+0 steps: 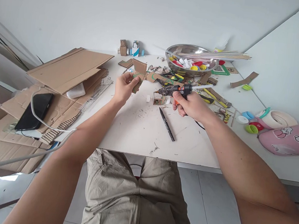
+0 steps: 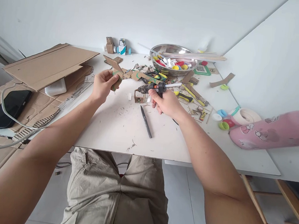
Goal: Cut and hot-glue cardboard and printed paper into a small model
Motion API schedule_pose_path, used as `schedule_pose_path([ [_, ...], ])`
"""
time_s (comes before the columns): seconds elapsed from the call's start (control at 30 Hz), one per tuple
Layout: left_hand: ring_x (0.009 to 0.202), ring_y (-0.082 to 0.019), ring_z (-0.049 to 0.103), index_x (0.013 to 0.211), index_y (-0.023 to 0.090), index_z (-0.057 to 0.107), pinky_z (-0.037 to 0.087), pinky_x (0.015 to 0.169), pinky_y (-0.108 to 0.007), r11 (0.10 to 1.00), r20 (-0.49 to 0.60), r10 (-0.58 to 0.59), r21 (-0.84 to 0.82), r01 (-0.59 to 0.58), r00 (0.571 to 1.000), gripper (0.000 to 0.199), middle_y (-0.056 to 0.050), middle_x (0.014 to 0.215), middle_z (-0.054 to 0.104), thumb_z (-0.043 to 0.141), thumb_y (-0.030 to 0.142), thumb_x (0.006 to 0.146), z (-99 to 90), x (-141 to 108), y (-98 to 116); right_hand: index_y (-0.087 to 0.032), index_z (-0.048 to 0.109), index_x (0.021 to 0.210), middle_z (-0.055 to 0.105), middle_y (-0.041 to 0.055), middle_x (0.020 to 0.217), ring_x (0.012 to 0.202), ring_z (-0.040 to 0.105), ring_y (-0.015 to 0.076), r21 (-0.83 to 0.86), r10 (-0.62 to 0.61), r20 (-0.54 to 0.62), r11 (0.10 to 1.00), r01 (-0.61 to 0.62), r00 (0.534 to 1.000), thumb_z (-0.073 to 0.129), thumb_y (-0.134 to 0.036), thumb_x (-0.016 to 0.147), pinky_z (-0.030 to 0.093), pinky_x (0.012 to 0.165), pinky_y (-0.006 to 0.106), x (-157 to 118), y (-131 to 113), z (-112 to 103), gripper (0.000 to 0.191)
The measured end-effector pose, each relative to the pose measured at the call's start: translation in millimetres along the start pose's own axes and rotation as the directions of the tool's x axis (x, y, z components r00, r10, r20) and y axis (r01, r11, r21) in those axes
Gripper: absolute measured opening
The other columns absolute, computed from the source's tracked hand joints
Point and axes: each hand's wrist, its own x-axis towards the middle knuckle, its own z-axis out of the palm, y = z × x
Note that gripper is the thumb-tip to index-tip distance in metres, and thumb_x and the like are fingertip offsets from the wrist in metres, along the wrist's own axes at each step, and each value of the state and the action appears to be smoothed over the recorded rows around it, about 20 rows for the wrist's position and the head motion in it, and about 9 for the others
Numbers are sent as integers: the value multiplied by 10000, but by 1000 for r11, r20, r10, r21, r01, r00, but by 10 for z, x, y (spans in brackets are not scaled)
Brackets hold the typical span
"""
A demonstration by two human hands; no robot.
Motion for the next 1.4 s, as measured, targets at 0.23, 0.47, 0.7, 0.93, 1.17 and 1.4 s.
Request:
schedule_pose_path([
  [0.23,436,-73,554,709,198,607,433,464,-193,1000,7,0,-4,0,1000,326,67,551,611,829,55,900,-7,7,-2,-225,528,604,607,-8,558,364,478,72,-1,-2,5,1000,2,1000,690,-915,814,423,387,256,-26,-44,2,739],
  [0.47,418,-60,539,698,193,610,414,444,-179,1000,-5,-11,-4,11,1000,333,71,545,613,785,15,919,10,-12,32,-226,515,598,590,-13,558,365,470,71,8,8,4,1000,-8,1000,693,-922,803,403,373,253,-29,-56,11,747],
  [0.7,418,-51,551,713,194,617,457,451,-160,1000,-10,-2,-12,2,1000,310,69,555,628,844,82,893,8,-3,14,-237,506,597,598,-3,565,372,481,86,-23,21,-9,1000,-21,1000,690,-907,839,405,380,267,-33,-65,11,736],
  [0.93,427,-59,545,719,197,618,448,461,-169,1000,13,7,-6,-7,1000,298,69,524,610,839,122,904,-3,-11,11,-241,505,604,606,5,583,385,501,96,-52,7,-14,999,-8,1000,647,-977,793,393,396,278,-58,-66,18,773],
  [1.17,426,-61,543,714,202,605,441,450,-172,1000,-3,4,9,-4,1000,317,70,532,603,846,111,898,9,-24,25,-257,506,664,543,-33,530,383,491,105,-34,13,-1,999,-13,1000,689,-948,804,396,403,285,-100,-105,7,729],
  [1.4,432,-68,569,685,201,606,467,468,-177,1000,11,-10,6,10,1000,331,58,533,622,848,99,887,3,-12,19,-259,510,638,532,-30,510,380,493,112,-76,-13,11,997,14,1000,647,-984,800,402,422,294,-127,-108,-6,755],
])
